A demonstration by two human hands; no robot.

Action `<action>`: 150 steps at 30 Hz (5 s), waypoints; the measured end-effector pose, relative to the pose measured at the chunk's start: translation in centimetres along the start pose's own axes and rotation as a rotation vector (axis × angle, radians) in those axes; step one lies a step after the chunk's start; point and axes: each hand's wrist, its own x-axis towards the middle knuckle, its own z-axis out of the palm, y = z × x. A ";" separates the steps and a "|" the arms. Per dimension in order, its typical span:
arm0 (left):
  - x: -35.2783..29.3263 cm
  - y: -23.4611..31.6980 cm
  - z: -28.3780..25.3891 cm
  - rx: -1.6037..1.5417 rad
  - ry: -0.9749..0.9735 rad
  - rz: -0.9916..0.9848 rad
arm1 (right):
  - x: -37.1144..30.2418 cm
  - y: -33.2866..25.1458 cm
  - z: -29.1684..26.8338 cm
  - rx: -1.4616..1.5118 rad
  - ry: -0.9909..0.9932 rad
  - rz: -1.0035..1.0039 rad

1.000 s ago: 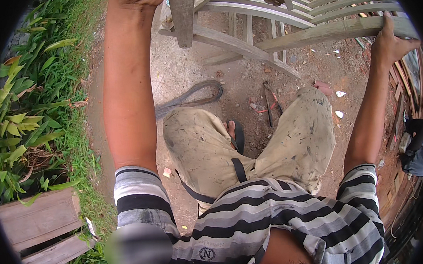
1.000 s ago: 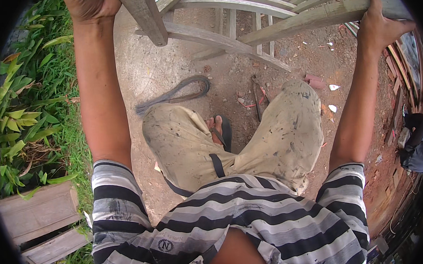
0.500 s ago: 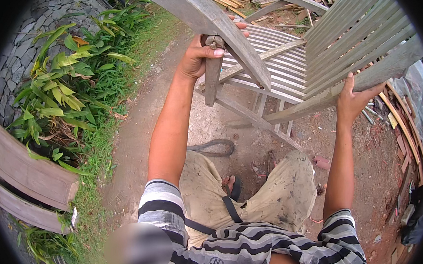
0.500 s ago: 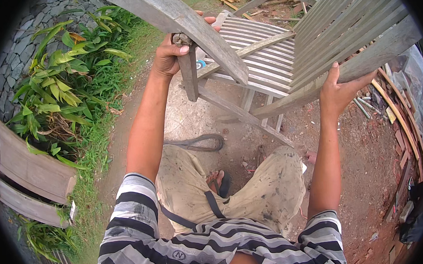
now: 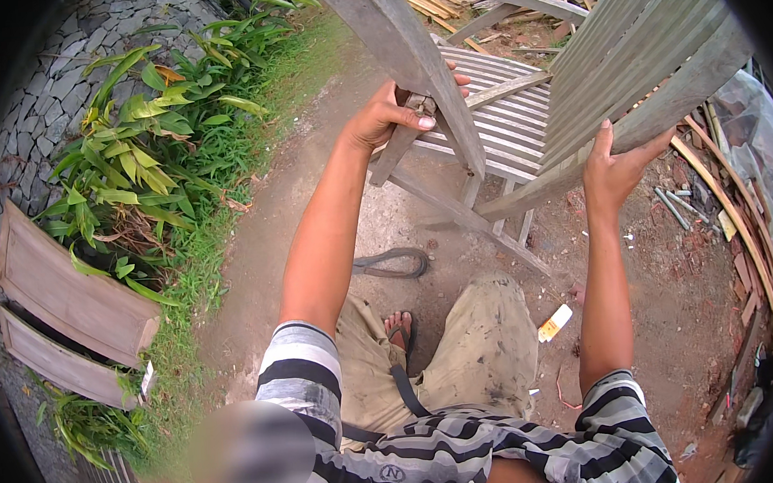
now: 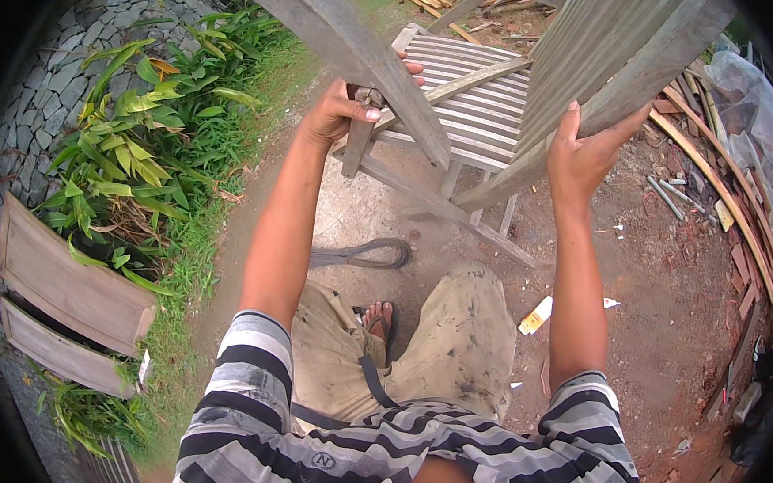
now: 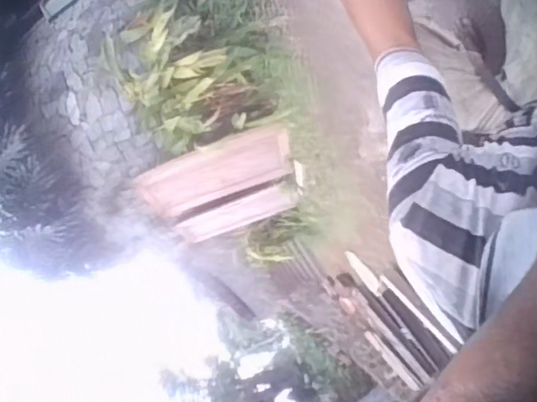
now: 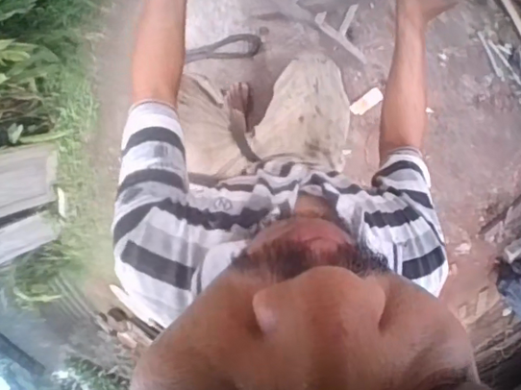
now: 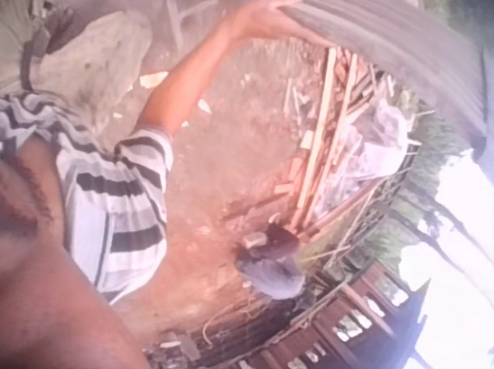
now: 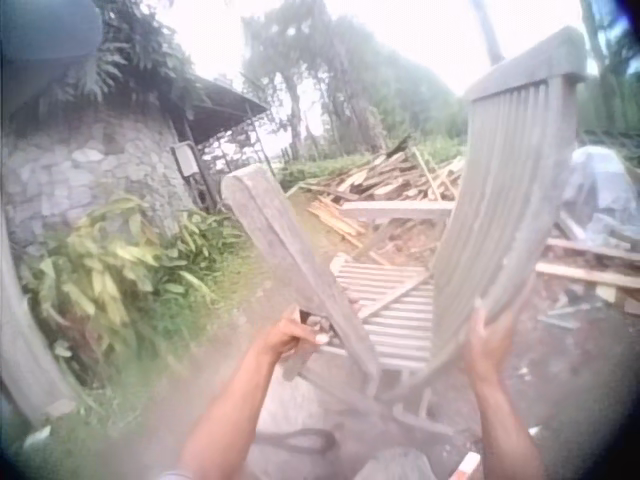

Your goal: The person uses pliers to remove a metal fastener from a wooden chair slat, then reattaches the slat to the chair frame. They manipulate the fastener and slat by hand to align and secure the connection.

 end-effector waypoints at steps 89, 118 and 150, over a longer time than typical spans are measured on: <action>3.0 -3.2 -1.4 0.086 -0.279 0.093 | -51.0 19.5 -10.2 0.476 -0.189 1.455; 2.5 -2.5 -2.4 0.098 -0.315 0.134 | -23.4 -5.0 -7.4 -0.274 0.207 0.156; 2.1 -4.5 -0.8 0.308 -0.231 0.189 | -13.9 -26.5 5.8 -1.001 -0.626 0.572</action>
